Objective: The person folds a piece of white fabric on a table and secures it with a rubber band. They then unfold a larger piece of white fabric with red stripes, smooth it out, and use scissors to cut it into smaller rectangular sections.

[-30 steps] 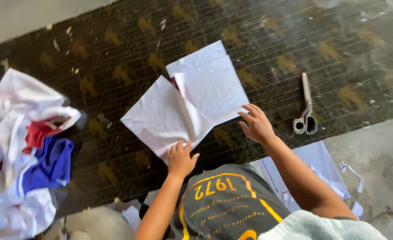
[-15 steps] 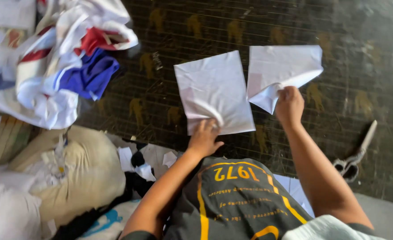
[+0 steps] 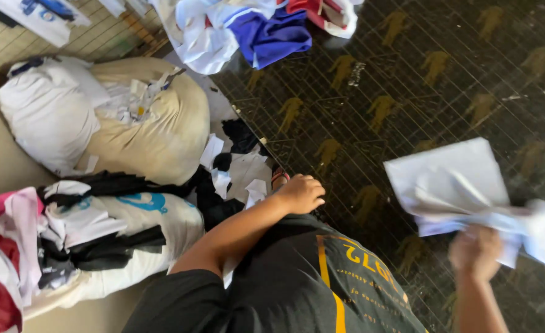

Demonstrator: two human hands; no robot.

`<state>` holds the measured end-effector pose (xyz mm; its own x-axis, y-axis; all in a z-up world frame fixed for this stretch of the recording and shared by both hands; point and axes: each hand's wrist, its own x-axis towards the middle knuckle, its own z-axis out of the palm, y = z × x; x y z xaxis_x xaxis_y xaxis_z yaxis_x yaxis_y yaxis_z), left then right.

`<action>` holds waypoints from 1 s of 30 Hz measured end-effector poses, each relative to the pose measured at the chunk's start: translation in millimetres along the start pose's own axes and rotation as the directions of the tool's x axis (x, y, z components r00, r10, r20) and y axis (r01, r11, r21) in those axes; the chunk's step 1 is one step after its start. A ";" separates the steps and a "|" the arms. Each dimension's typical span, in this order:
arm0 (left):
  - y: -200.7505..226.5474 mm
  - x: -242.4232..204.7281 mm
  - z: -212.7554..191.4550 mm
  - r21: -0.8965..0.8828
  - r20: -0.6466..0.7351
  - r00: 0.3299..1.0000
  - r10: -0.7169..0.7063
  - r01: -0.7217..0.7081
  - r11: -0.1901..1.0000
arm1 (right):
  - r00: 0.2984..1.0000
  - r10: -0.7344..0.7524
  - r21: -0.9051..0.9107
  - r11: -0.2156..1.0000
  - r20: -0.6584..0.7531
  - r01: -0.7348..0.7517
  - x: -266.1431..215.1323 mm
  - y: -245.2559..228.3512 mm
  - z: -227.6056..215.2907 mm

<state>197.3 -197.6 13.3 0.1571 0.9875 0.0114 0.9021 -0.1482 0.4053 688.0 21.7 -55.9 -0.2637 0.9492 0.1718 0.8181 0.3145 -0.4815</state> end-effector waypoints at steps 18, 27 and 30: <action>-278.1 33.9 -218.0 -0.138 -0.448 0.839 -0.310 0.277 0.951 | 0.965 -0.127 -0.142 0.985 -0.230 0.096 4.9 -267.4 83.0; -453.3 239.7 -262.1 0.131 -0.489 0.786 -0.377 0.494 0.860 | 0.977 0.124 -0.125 0.981 -0.174 -0.147 -44.0 -357.9 62.3; -462.1 287.3 -272.2 0.187 -0.283 0.827 -0.485 0.544 0.818 | 0.911 0.234 -0.162 0.939 -0.340 -0.302 -87.4 -349.7 43.7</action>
<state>-283.8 169.2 78.2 -0.4214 0.9041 0.0718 0.8987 0.4057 0.1664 402.7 -170.6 59.9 0.1251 0.9337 0.3355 0.9309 0.0065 -0.3651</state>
